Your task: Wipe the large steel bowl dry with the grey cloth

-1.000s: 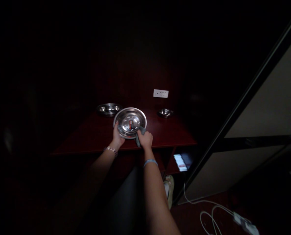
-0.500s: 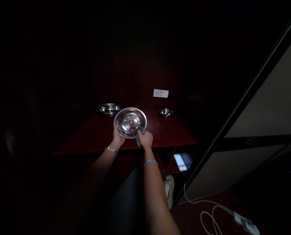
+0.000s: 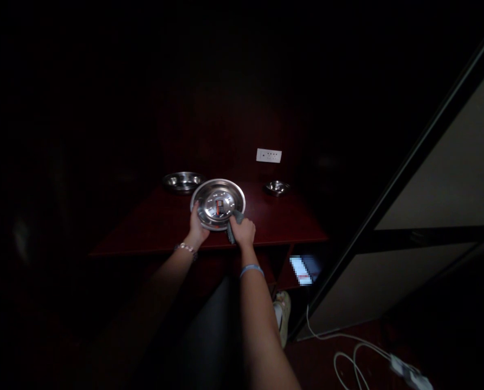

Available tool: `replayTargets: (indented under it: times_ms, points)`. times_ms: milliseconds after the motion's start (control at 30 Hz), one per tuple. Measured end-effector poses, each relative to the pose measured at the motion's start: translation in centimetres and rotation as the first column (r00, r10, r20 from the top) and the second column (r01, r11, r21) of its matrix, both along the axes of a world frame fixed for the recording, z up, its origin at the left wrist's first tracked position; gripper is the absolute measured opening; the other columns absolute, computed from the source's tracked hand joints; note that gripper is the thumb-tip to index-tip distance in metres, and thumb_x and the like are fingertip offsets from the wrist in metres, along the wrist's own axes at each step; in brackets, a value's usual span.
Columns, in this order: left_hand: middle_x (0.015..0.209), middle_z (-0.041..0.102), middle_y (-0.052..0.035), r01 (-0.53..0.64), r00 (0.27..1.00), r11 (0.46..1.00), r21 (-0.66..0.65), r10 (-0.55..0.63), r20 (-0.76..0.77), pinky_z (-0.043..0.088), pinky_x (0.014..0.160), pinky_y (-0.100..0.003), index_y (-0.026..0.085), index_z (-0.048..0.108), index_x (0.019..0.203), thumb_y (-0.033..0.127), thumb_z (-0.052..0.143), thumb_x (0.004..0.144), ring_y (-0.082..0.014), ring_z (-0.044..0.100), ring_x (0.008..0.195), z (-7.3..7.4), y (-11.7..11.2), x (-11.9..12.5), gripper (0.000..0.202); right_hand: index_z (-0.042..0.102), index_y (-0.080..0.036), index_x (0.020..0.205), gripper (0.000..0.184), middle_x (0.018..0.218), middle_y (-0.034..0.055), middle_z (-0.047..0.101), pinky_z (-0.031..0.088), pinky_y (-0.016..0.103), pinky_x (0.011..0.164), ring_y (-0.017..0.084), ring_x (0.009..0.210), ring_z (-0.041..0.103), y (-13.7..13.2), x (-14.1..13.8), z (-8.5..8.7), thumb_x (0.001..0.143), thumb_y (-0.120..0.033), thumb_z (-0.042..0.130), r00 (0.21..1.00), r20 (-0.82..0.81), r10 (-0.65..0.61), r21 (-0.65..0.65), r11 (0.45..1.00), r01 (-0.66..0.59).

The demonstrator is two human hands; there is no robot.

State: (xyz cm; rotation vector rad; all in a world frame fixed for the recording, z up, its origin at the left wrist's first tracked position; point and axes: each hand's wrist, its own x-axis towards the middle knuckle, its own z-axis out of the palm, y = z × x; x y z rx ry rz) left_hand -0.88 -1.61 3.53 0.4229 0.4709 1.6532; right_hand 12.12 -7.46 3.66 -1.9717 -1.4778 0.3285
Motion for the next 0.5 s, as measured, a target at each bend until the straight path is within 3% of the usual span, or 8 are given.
replayTargets:
  times_ms: [500]
  points:
    - [0.111, 0.074, -0.0091, 0.007, 1.000, 1.000, -0.012, -0.007, 0.000, 0.049, 0.105, -0.036, 0.018, 0.068, 0.112, 0.041, 0.053, 0.093, -0.0225, 0.065, 0.115, -0.12, -0.01, -0.01, 0.033, 0.076, -0.010, 0.107, 0.063, 0.106, 0.0209, 0.075, 0.052, 0.030, 0.088, 0.029, 0.104, 0.071, 0.15, 0.05, -0.24, 0.096, -0.061, 0.040, 1.000, -0.008, 0.008, 0.009, 1.000, -0.008]
